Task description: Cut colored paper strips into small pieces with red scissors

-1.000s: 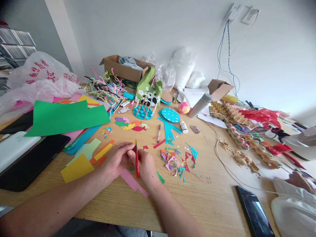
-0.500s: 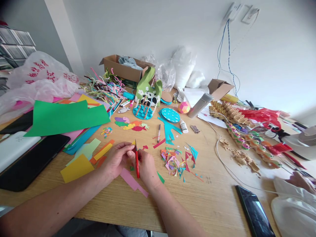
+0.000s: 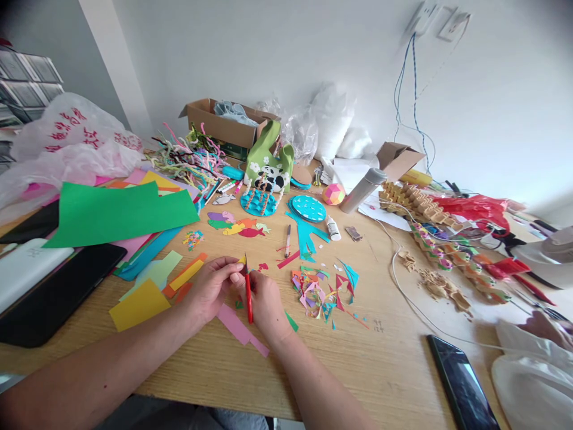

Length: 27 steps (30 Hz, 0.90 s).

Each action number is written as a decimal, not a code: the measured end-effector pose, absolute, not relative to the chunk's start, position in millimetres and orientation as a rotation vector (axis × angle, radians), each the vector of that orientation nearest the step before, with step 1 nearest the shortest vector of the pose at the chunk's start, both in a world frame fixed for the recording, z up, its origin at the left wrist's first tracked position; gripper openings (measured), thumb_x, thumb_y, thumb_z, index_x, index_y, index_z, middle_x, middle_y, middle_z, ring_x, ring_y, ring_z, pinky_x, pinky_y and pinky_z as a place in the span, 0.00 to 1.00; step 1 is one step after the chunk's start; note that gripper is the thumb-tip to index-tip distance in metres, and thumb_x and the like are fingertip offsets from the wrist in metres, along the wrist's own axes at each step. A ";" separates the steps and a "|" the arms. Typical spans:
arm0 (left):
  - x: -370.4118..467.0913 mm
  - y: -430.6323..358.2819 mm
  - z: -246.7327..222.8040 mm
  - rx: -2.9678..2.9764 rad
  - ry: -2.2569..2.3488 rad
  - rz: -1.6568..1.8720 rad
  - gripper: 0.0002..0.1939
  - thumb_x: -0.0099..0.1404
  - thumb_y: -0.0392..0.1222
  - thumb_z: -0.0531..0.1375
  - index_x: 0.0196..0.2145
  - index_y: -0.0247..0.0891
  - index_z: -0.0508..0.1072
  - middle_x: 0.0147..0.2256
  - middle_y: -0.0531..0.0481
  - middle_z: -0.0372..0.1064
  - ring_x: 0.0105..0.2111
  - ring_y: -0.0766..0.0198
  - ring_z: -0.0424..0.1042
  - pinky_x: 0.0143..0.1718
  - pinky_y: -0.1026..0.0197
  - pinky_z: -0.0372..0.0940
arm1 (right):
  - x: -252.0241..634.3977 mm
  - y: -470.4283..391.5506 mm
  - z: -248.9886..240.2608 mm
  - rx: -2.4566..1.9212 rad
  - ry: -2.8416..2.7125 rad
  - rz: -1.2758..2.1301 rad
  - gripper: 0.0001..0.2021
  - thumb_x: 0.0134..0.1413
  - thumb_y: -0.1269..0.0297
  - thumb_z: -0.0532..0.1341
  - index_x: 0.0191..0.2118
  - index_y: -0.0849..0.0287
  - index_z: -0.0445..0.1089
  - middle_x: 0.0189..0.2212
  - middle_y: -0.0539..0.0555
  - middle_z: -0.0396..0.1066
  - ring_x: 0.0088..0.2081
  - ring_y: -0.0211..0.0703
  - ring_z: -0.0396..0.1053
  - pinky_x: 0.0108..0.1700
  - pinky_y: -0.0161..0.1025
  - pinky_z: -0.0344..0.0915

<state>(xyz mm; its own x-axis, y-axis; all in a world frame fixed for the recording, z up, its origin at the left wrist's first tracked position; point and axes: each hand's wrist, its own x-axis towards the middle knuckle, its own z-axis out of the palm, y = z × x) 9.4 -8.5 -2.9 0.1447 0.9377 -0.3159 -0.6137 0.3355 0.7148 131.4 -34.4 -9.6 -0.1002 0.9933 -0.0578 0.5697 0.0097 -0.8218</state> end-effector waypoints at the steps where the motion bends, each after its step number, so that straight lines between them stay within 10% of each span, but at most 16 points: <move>1: 9.5 -8.4 -2.8 0.480 0.829 1.182 0.08 0.40 0.36 0.69 0.21 0.36 0.75 0.21 0.53 0.71 0.24 0.70 0.66 0.30 0.65 0.60 | 131.3 -34.6 -9.4 -1.606 -1.722 0.968 0.24 0.59 0.43 0.53 0.26 0.60 0.64 0.19 0.53 0.70 0.19 0.36 0.63 0.21 0.31 0.53; 27: 6.8 -6.8 -3.8 0.579 0.837 1.163 0.05 0.45 0.38 0.66 0.21 0.35 0.74 0.21 0.53 0.69 0.25 0.68 0.65 0.29 0.65 0.58 | 130.2 -36.9 -5.3 -1.616 -1.729 0.963 0.25 0.58 0.41 0.52 0.26 0.60 0.64 0.18 0.53 0.70 0.19 0.36 0.63 0.20 0.31 0.52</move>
